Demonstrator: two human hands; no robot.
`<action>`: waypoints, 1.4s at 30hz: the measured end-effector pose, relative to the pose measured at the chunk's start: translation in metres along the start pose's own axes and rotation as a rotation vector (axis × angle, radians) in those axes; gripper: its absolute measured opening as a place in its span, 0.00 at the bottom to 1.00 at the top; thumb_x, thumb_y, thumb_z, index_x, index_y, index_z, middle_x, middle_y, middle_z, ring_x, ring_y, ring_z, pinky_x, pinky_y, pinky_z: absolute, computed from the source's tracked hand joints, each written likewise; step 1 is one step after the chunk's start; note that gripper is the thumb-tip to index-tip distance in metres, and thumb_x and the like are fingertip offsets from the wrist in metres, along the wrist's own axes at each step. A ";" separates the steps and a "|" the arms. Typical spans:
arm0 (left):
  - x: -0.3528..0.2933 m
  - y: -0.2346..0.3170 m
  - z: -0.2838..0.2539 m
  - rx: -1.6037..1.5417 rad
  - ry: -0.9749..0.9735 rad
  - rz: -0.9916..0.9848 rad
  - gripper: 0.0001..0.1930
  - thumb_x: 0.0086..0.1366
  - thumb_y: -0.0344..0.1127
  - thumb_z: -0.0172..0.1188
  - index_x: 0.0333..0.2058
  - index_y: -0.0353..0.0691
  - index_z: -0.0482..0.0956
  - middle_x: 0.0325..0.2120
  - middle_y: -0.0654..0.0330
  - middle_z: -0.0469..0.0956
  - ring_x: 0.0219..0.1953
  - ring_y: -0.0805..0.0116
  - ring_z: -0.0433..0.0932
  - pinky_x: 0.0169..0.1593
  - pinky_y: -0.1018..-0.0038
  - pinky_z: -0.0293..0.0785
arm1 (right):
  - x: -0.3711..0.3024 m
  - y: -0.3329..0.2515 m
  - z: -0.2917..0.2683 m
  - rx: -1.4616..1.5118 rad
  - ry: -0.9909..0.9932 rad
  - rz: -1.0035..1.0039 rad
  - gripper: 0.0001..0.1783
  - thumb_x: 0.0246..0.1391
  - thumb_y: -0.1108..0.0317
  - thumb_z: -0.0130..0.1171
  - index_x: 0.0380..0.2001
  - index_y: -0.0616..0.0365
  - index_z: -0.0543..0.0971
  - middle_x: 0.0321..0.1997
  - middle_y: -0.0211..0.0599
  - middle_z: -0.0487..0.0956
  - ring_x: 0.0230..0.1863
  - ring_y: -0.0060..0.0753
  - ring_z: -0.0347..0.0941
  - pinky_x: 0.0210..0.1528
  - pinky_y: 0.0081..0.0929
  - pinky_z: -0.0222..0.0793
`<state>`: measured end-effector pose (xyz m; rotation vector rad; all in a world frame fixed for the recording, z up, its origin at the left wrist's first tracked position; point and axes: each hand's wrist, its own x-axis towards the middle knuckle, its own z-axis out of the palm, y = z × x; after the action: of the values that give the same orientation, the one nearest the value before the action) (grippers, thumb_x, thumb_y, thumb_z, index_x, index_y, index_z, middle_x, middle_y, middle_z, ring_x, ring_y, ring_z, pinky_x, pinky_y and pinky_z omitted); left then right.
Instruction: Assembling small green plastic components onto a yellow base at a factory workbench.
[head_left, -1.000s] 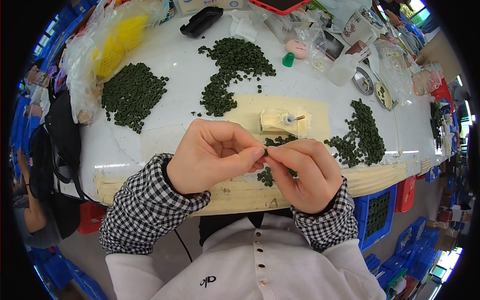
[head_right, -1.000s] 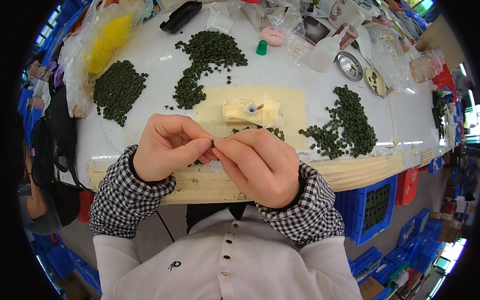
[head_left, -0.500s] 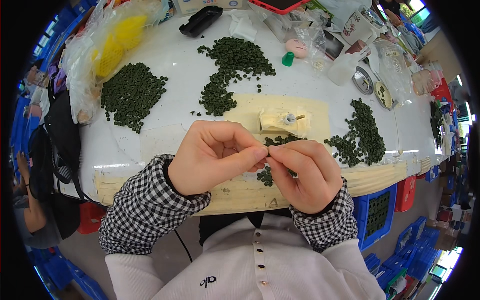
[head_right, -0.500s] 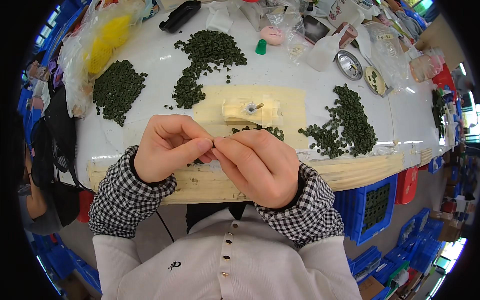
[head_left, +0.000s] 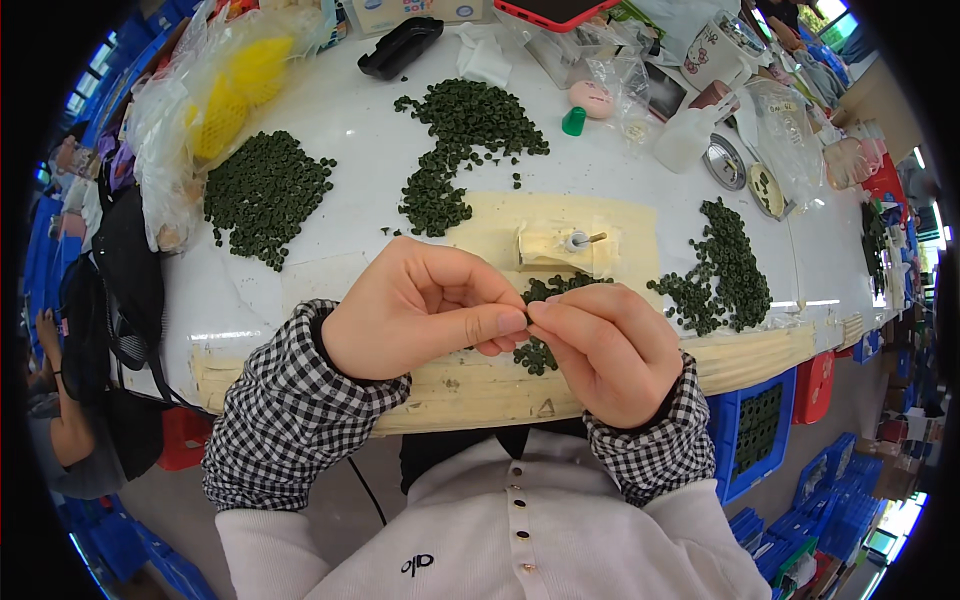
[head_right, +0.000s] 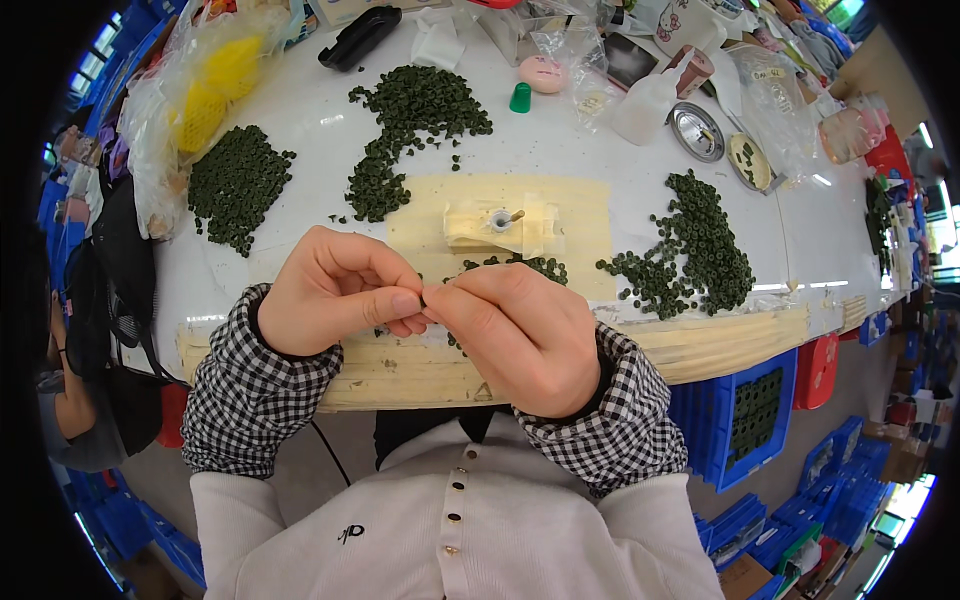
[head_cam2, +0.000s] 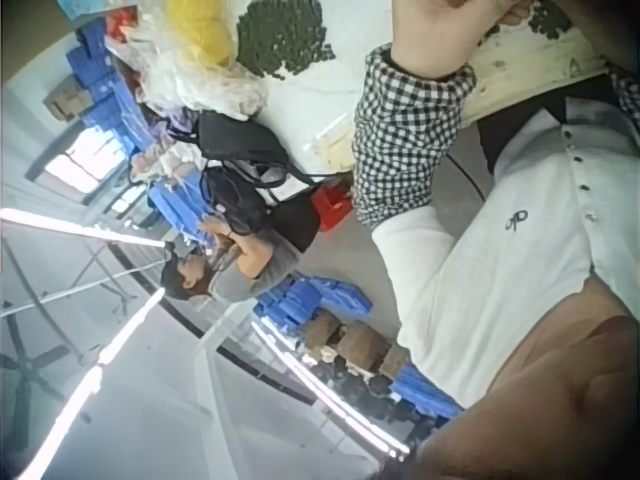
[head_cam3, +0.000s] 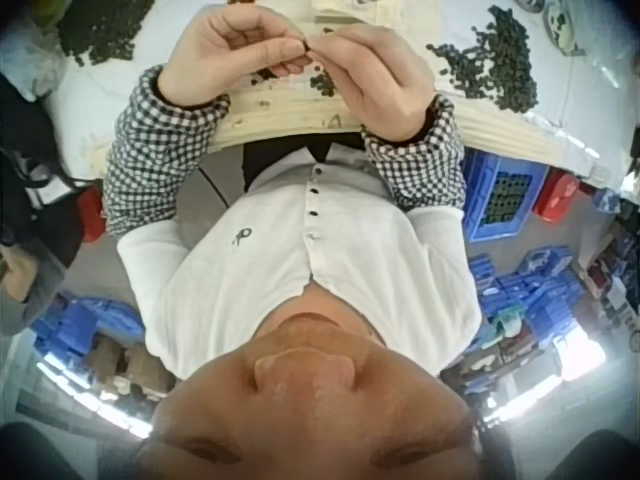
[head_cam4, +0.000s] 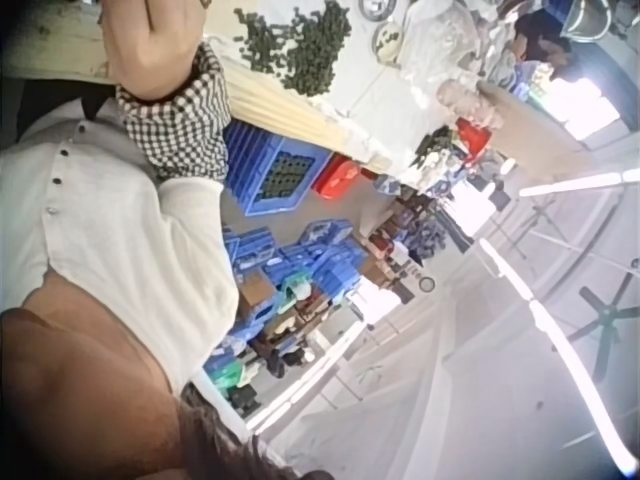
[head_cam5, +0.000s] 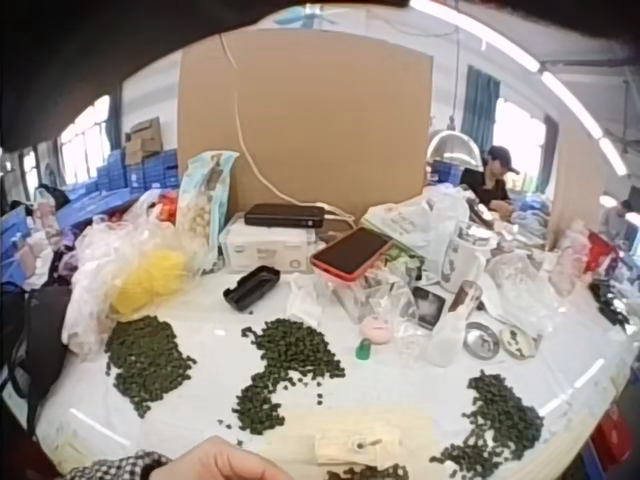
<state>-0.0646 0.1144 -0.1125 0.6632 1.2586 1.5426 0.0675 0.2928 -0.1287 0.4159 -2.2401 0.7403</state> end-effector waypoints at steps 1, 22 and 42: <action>-0.001 0.001 0.001 0.038 0.019 0.012 0.05 0.64 0.23 0.62 0.38 0.28 0.81 0.31 0.53 0.83 0.34 0.71 0.84 0.40 0.78 0.82 | 0.000 0.000 0.000 -0.015 -0.009 -0.003 0.20 0.36 0.83 0.66 0.39 0.65 0.82 0.34 0.38 0.78 0.30 0.35 0.79 0.29 0.25 0.77; -0.003 -0.009 0.005 0.040 0.106 0.075 0.05 0.64 0.21 0.60 0.38 0.26 0.80 0.33 0.52 0.83 0.36 0.72 0.83 0.44 0.77 0.81 | 0.006 -0.010 -0.005 0.275 -0.044 0.376 0.12 0.47 0.83 0.66 0.38 0.64 0.83 0.35 0.39 0.80 0.33 0.29 0.80 0.34 0.21 0.77; -0.001 -0.001 0.005 0.513 0.095 0.348 0.04 0.57 0.22 0.65 0.31 0.31 0.83 0.26 0.58 0.83 0.27 0.76 0.79 0.32 0.80 0.74 | 0.004 -0.011 -0.005 0.397 -0.025 0.471 0.10 0.48 0.84 0.64 0.36 0.64 0.82 0.36 0.38 0.79 0.34 0.24 0.79 0.35 0.18 0.76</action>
<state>-0.0597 0.1155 -0.1114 1.2006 1.7016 1.5433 0.0728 0.2873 -0.1192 0.0737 -2.2339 1.4430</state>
